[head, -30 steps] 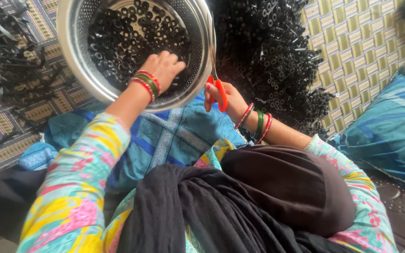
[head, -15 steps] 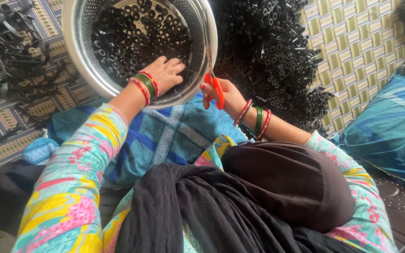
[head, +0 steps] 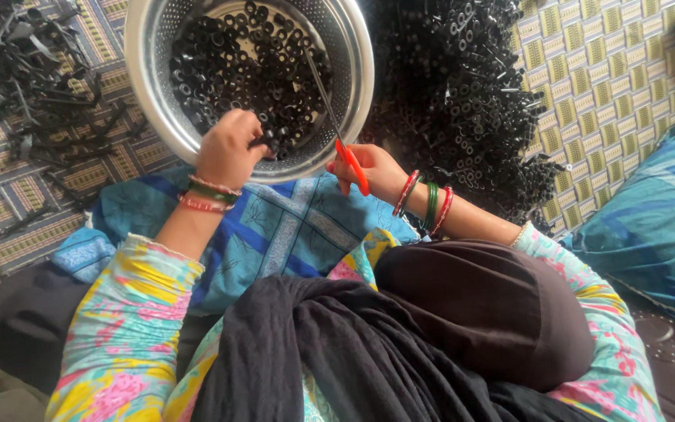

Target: The person sits on a patterned floor mat and uses red-handled scissors to cut small black rubber rings from a larger assembly. They hold the assembly in their left hand and cut with their right hand, dropping the cut pieces into a metal colander resting on their lap.

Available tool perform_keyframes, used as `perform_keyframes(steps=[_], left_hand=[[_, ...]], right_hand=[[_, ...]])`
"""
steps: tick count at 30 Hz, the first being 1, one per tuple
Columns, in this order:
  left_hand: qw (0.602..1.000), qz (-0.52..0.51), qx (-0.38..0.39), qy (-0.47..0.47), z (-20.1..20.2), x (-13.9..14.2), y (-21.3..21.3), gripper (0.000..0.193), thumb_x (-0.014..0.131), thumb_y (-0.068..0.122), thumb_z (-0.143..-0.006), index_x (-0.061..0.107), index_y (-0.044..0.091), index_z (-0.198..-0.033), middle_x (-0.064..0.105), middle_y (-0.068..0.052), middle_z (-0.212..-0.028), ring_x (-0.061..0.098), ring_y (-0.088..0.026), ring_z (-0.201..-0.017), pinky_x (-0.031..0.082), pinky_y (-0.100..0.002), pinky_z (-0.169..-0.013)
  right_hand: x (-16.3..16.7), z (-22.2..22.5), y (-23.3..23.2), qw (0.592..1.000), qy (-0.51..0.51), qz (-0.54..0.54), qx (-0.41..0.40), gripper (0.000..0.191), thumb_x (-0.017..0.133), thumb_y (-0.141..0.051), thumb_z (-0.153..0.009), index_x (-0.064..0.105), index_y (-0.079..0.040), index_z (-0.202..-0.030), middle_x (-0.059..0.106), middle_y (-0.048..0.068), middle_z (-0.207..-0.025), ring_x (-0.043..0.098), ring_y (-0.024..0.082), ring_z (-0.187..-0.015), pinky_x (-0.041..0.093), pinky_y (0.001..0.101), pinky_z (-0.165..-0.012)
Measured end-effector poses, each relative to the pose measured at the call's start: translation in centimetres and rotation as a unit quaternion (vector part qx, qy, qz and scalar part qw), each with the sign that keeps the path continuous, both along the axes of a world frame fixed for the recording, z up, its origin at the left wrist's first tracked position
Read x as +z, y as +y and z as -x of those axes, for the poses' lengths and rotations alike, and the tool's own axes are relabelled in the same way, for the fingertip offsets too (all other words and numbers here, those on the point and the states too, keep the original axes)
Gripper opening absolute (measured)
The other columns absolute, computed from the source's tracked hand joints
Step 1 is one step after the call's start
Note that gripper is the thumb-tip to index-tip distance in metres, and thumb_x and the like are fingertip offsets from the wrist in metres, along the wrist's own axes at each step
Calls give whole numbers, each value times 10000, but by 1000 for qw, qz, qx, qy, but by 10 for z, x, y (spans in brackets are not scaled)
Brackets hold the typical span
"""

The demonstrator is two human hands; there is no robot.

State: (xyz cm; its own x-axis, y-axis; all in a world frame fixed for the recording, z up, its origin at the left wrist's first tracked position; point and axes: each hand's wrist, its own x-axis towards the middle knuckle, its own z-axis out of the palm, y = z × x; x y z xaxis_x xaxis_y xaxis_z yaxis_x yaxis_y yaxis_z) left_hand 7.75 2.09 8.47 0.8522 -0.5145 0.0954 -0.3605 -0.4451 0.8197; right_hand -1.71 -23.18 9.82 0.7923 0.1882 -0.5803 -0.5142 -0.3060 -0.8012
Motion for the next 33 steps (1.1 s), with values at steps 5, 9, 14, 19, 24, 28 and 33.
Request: perform_keyframes(steps=[5,9,14,19,24,28,33], left_hand=[[984,-118,-95,-90,10,-7,6,156,702,-7,-903,575,71,-947,645,-139,-914,658,-391,-901,541,-507,-730],[998,-31,13,-45,13,-7,9,169,731,35,-883,588,64,-969,689,-141,-909,687,-375,-862,539,-474,-703],[923,267,115,254,10,-7,10,175,676,-14,-964,531,51,-1038,692,-71,-952,701,-209,-834,562,-288,-671],[803,417,112,412,18,-13,2,240,656,-31,-940,526,99,-1094,675,-11,-985,739,-157,-864,593,-240,-659],[780,449,121,418,29,-26,-4,308,664,-70,-893,565,91,-1136,669,-8,-1010,696,-113,-881,598,-246,-670],[773,469,144,401,37,-41,-14,378,734,-126,-886,530,92,-1118,663,-12,-1002,675,-109,-885,585,-262,-708],[782,493,115,364,45,-50,-24,371,722,-135,-840,589,89,-1105,685,1,-1001,683,-101,-912,577,-251,-857]], right_hand=[[2,0,1,1000,14,7,-5,328,660,-379,-982,701,-55,-1016,679,-7,-703,615,52,-642,472,228,-588],[4,-1,4,1000,15,-5,-12,341,668,-376,-975,697,-43,-1041,677,-20,-735,655,62,-673,496,230,-592],[5,-3,5,992,-16,112,61,414,641,-480,-961,688,-70,-979,697,-25,-724,691,106,-675,519,292,-603],[10,-3,1,920,-102,306,221,552,648,-623,-894,669,-72,-913,651,104,-639,669,305,-628,494,456,-621],[12,-6,3,874,-196,338,291,519,682,-602,-867,694,-84,-891,654,93,-615,669,318,-613,513,459,-627],[6,-2,6,857,-246,366,267,525,705,-568,-874,713,-56,-990,657,99,-614,671,318,-603,515,455,-606],[-12,6,6,855,-278,362,247,437,676,-477,-907,730,-68,-1052,672,102,-654,679,316,-627,526,445,-630]])
